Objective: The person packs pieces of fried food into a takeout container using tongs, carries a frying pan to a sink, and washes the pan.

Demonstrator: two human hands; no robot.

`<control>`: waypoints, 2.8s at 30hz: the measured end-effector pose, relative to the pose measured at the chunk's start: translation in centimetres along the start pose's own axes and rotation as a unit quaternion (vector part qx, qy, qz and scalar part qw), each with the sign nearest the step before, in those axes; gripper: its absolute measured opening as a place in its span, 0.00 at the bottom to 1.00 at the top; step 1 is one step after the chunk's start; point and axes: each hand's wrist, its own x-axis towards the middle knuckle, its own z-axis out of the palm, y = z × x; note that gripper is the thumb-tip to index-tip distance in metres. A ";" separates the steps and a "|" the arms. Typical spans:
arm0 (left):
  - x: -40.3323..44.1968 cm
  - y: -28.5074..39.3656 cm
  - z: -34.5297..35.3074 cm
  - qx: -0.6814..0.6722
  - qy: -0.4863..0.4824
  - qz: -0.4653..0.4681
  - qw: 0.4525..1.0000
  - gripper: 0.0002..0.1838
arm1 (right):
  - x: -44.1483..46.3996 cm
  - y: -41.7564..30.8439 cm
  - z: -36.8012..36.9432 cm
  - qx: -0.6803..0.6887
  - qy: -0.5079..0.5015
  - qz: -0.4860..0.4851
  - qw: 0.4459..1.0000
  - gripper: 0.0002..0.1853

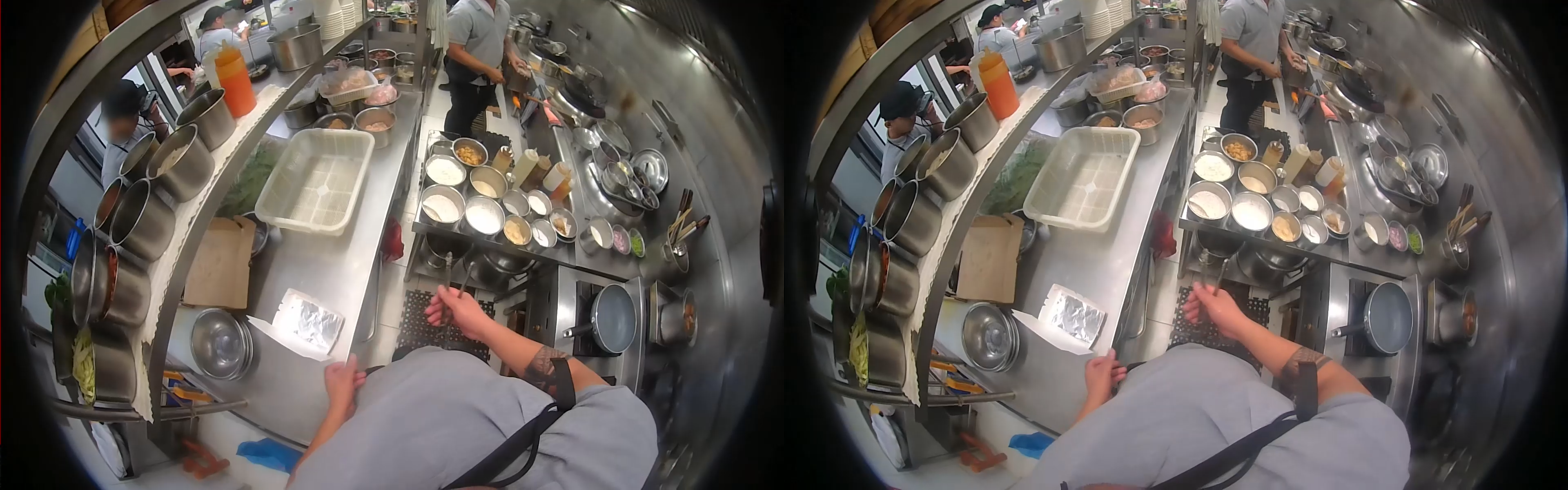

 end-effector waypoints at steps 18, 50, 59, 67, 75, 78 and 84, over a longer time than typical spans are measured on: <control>5.5 -1.8 -6.3 0.122 0.433 0.235 0.861 0.31 | -0.8 4.6 -3.6 -0.273 0.083 0.082 0.955 0.25; 3.6 3.0 32.0 0.254 -0.086 0.379 0.886 0.19 | -12.0 -3.3 -19.3 0.122 0.277 -0.114 0.946 0.24; 4.5 2.5 31.9 0.219 -0.190 0.373 0.881 0.14 | -8.9 -2.0 -21.1 -0.221 0.526 -0.281 0.772 0.28; 4.0 4.8 38.3 0.156 -0.284 0.151 0.934 0.18 | -21.0 -3.9 -23.2 -0.163 0.568 -0.185 0.785 0.30; 4.9 2.7 49.9 0.079 -0.381 0.149 0.909 0.15 | -43.9 -11.1 -35.8 -0.274 0.740 -0.169 0.590 0.30; 3.7 2.4 53.7 0.107 -0.390 0.132 0.905 0.16 | -52.4 -10.9 -44.1 -0.303 0.741 -0.064 0.595 0.24; 0.6 1.6 59.2 0.067 -0.369 0.112 0.920 0.16 | -59.1 -11.9 -61.3 -0.396 0.735 0.189 0.517 0.17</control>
